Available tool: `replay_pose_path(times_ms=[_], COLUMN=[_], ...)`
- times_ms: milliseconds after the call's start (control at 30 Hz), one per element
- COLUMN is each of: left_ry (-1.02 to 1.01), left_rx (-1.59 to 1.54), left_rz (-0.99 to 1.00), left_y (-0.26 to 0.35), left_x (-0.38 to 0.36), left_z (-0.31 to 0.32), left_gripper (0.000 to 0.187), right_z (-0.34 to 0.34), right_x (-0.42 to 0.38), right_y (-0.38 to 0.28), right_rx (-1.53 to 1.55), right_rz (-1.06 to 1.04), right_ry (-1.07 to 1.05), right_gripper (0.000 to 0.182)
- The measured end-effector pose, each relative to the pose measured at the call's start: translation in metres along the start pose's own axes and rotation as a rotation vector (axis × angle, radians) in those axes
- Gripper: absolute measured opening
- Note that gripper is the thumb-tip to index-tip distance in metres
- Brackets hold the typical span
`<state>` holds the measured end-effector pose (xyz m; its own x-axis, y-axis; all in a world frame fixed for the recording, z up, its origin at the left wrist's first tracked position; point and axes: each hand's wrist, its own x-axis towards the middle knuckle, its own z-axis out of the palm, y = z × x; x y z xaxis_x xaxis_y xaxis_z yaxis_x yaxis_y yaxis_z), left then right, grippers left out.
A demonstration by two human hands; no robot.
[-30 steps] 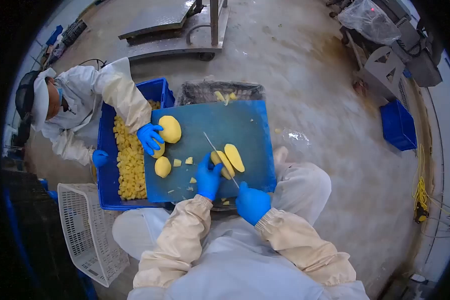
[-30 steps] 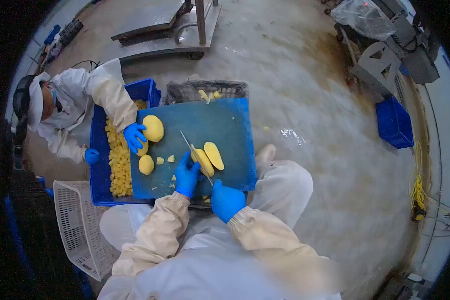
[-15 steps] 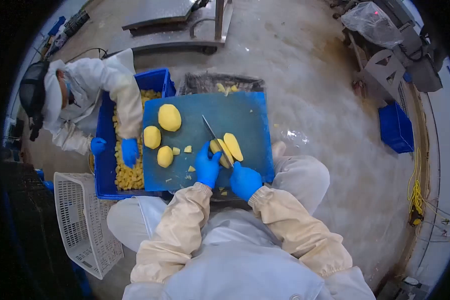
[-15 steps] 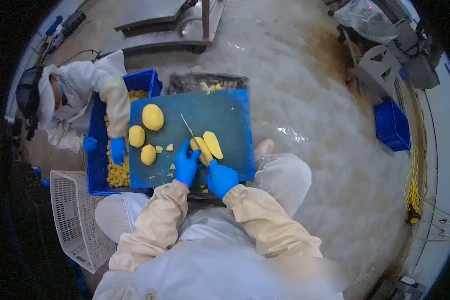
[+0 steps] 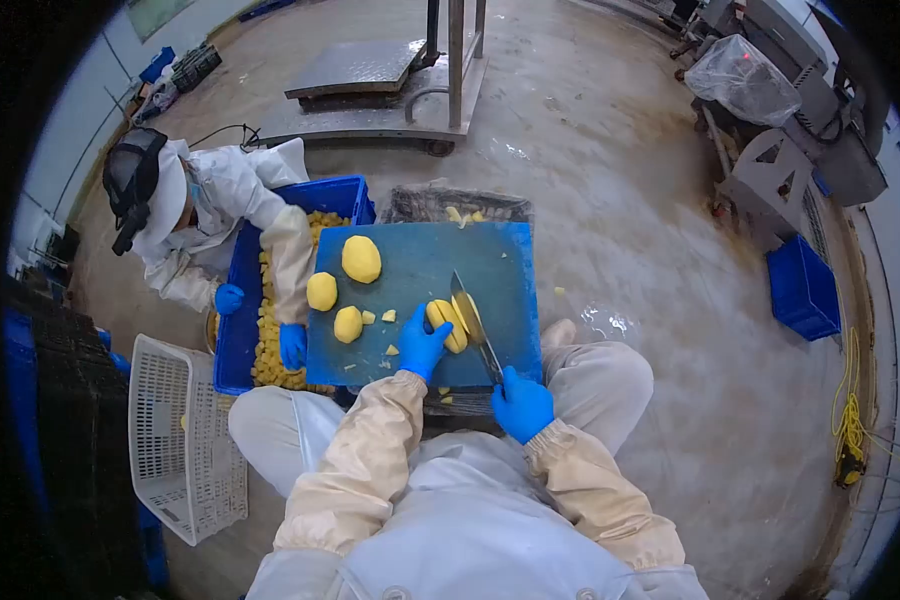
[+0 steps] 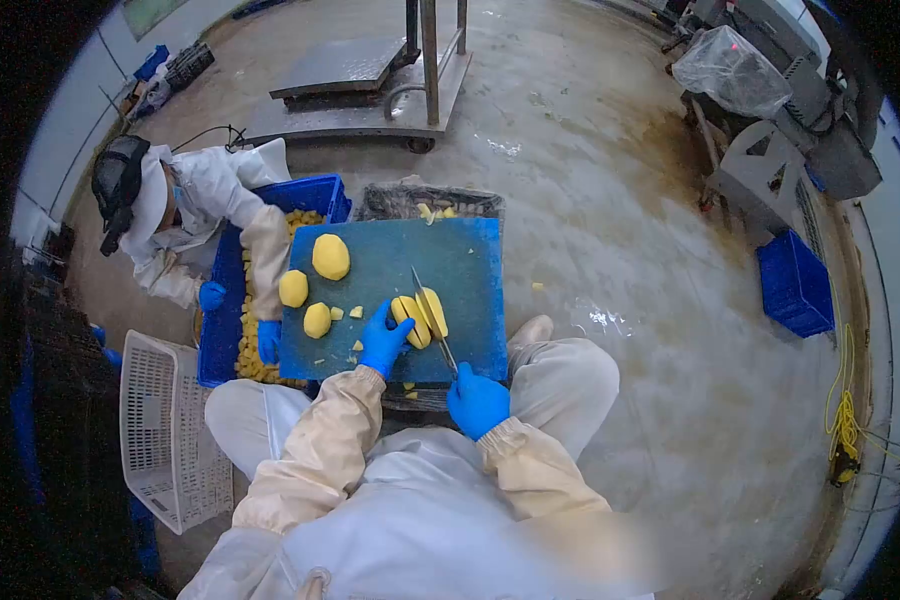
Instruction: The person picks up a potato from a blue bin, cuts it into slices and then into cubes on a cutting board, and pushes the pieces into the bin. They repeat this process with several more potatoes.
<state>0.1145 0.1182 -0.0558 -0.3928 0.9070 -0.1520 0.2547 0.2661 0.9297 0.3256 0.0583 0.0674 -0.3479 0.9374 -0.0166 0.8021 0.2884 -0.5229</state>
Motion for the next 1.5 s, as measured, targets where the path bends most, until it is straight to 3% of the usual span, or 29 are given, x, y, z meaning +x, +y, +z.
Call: replay_pose_path(times_ms=[267, 467, 533, 667, 733, 833, 867, 933, 1167, 1233, 1367, 1433, 1500], left_ry=[0.057, 0.177, 0.389, 0.275, 0.094, 0.078, 0.078, 0.051, 0.141, 0.165, 0.046, -0.001, 0.163], left_rx=[-0.158, 0.235, 0.508, 0.764, 0.8, 0.855, 0.855, 0.558, 0.53, 0.406, 0.087, 0.254, 0.563], left_rz=[0.011, 0.098, 0.194, 0.049, 0.261, 0.321, 0.326, 0.018, -0.02, 0.118, 0.075, -0.047, 0.253], left_y=[-0.001, 0.022, 0.038, 0.08, 0.084, 0.081, 0.081, 0.09, 0.075, 0.067, 0.048, 0.067, 0.07], left_x=[-0.005, -0.015, -0.02, -0.028, -0.029, -0.027, -0.025, -0.027, -0.009, -0.004, 0.0, -0.016, -0.029], left_z=[-0.004, -0.01, -0.014, -0.024, -0.021, -0.008, -0.003, 0.004, 0.024, 0.029, 0.024, 0.011, 0.005], left_gripper=[0.055, 0.052, 0.043, 0.04, 0.045, 0.049, 0.049, 0.049, 0.056, 0.056, 0.05, 0.046, 0.037], right_z=[-0.009, -0.01, -0.009, -0.011, -0.008, -0.007, -0.005, 0.0, -0.003, -0.004, -0.009, -0.005, -0.002], right_x=[-0.012, -0.016, -0.016, -0.014, -0.016, -0.018, -0.017, -0.018, -0.015, -0.014, -0.011, -0.011, -0.012], right_y=[0.007, 0.011, 0.011, 0.008, 0.01, 0.011, 0.012, 0.015, 0.024, 0.028, 0.03, 0.029, 0.026], right_rx=[-0.067, -0.081, -0.08, -0.098, -0.088, -0.043, -0.043, -0.034, -0.011, -0.02, -0.036, -0.029, -0.033], right_rz=[-0.02, -0.087, -0.099, -0.067, -0.041, -0.005, -0.004, -0.028, 0.008, 0.042, 0.059, 0.039, 0.024], right_ry=[-0.056, -0.041, -0.028, -0.057, -0.05, -0.082, -0.077, -0.053, -0.052, -0.036, -0.058, -0.056, -0.067], right_gripper=[0.014, 0.014, 0.014, 0.014, 0.014, 0.016, 0.016, 0.014, 0.016, 0.016, 0.017, 0.017, 0.016])
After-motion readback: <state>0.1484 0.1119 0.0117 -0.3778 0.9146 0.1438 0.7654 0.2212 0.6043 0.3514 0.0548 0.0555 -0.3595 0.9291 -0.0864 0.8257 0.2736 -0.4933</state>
